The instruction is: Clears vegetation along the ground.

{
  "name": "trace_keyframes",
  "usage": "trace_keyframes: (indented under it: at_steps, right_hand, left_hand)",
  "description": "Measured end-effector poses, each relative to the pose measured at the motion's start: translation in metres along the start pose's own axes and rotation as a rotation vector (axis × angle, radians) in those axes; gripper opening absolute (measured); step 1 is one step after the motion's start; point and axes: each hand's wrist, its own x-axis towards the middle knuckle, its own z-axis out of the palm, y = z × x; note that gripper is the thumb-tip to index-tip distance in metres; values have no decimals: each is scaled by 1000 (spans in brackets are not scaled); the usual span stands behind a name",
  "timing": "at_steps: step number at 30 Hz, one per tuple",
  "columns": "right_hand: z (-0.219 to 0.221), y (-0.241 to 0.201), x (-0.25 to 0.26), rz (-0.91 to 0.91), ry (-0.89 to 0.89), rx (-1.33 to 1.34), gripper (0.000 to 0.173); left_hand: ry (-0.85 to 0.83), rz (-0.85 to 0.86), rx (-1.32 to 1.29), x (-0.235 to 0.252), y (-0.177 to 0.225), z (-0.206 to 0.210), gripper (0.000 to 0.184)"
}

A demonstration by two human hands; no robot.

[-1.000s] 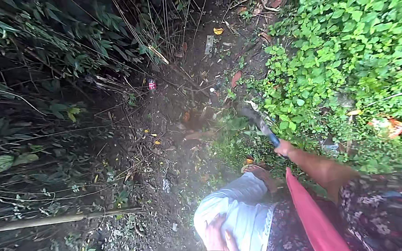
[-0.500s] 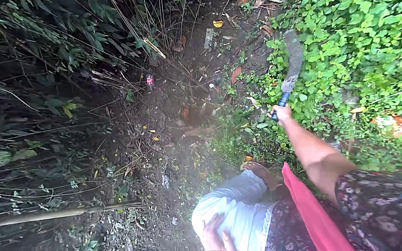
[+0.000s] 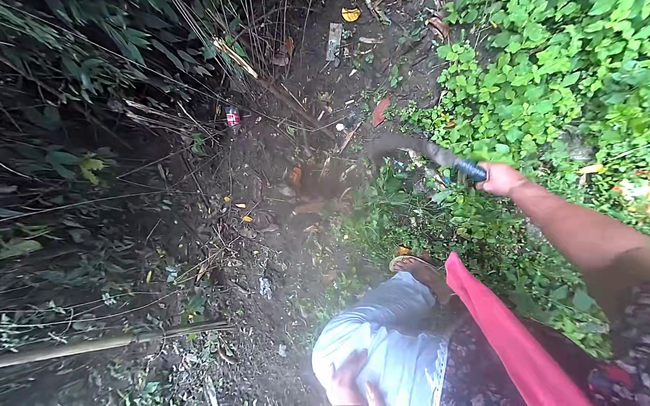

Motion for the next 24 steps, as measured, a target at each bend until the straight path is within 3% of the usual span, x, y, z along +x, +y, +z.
trace_keyframes:
  at_steps: [4,7,9,13,16,18,21,24]
  right_hand:
    - [5,-71,31,204,231,749,58]
    - [37,-132,69,255,252,1171,55]
    - [69,-147,69,281,139,994,55]
    - [138,-101,35,84,-334,67,53]
    - [125,-82,-8,-29,-539,-193,51]
    - [103,-63,-17,-58,-485,-152,51]
    - [74,-36,-14,-56,-234,9,48]
    - [62,-56,-5,99,17,409,54]
  left_hand:
    - [3,-13,2,0,-1,0,49]
    - [-8,-16,5,0,-2,-2,49]
    - [-5,-18,5,-1,-1,-4,49]
    - [9,-20,3,0,-3,-4,48]
    - [20,-11,-7,0,-4,-1,48]
    - [28,-4,-11,-1,-4,1,49]
    - [42,8,-8,-4,-4,2,49]
    - [50,11,-1,-4,-6,2,49]
